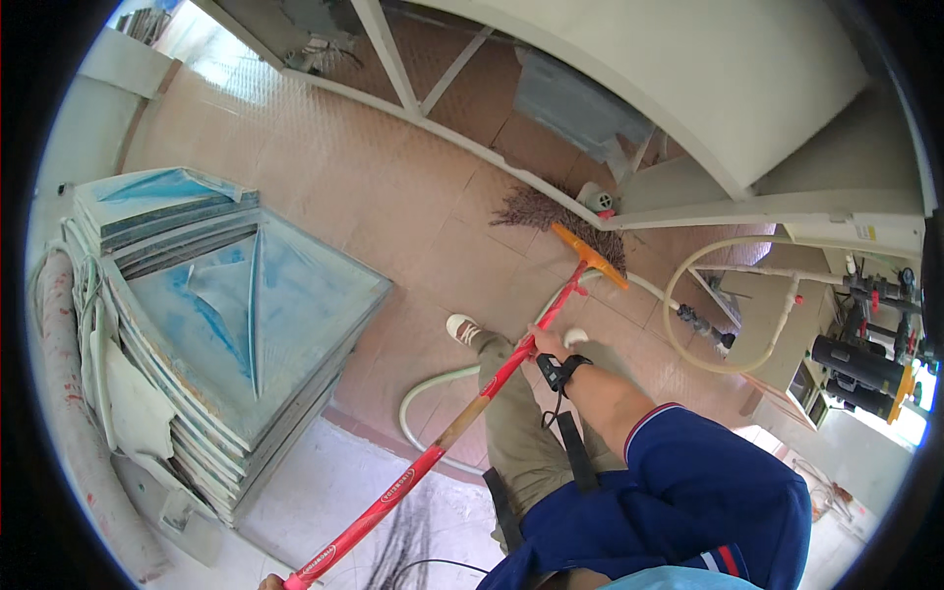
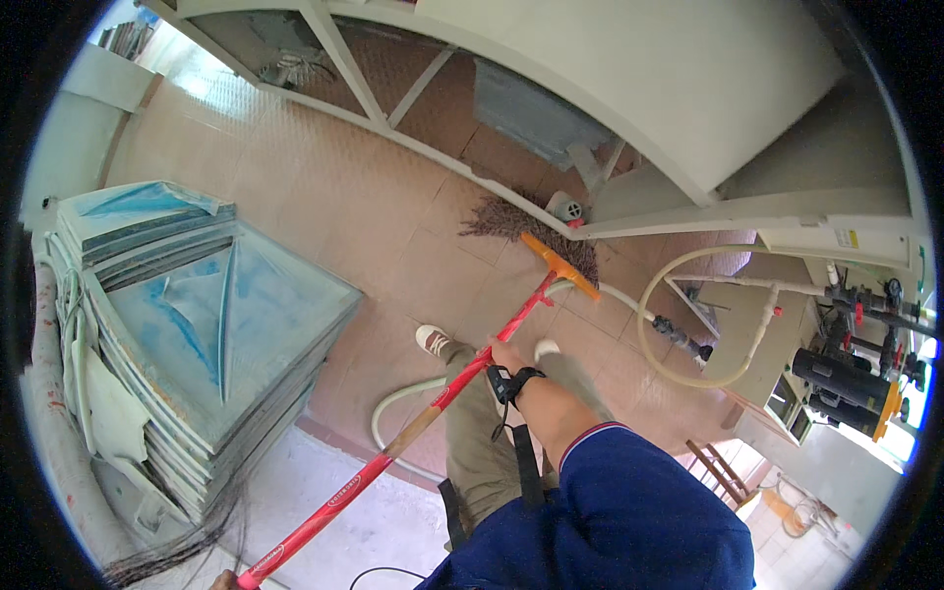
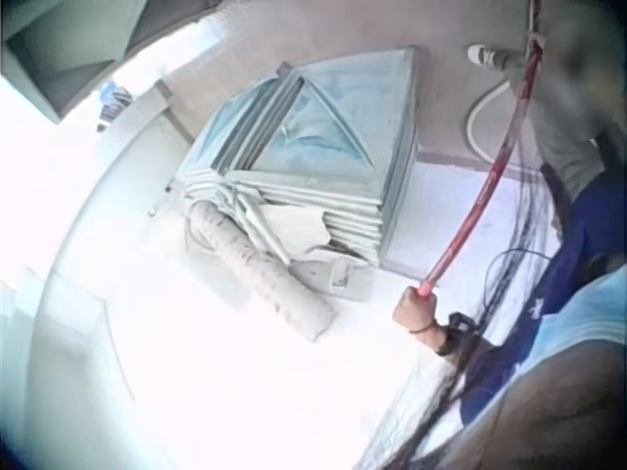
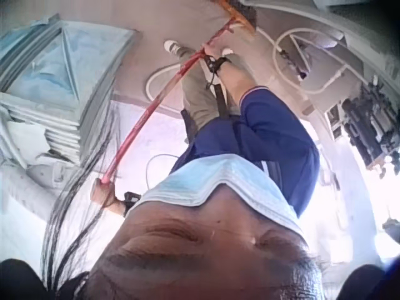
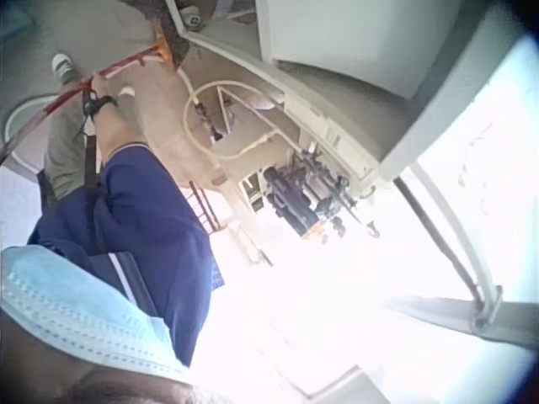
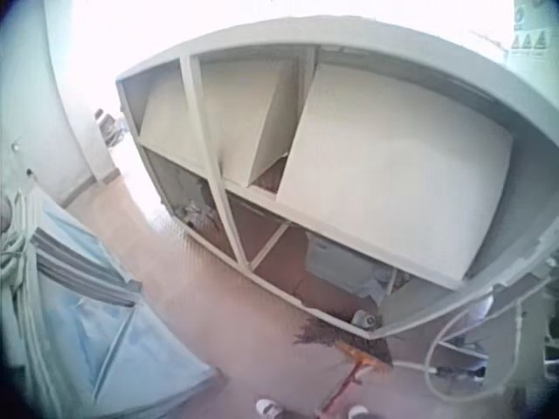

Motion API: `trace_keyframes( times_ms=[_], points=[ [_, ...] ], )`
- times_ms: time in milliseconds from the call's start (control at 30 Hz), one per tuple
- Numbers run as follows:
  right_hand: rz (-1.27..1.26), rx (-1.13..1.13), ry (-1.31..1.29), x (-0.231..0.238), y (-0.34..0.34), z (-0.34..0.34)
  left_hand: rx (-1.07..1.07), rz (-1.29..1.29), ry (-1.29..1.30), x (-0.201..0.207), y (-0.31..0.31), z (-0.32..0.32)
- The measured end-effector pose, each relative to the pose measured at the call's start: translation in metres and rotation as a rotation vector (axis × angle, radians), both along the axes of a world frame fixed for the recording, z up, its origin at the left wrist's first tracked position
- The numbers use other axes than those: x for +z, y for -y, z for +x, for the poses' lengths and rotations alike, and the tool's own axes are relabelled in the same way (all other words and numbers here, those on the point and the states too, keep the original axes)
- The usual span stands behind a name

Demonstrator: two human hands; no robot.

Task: Mop the floor in a metal fabrication facility.

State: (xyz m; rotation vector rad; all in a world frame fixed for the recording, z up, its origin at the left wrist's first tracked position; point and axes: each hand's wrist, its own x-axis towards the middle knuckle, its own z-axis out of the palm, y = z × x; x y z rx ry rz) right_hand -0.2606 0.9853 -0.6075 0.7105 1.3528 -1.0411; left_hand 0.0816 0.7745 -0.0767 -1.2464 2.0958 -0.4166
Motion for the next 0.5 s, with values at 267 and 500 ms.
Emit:
trace_keyframes(
  times_ms=[267, 500],
  points=[
    [-0.01, 0.043, -0.14, -0.024, -0.117, -0.035, 0.031, 0.115, 0.058, 0.022, -0.14, -0.03],
    [0.028, 0.069, -0.346, 0.014, -0.22, -0.069, 0.313, 0.636, -0.318, -0.009, -0.28, -0.014]
  ],
)
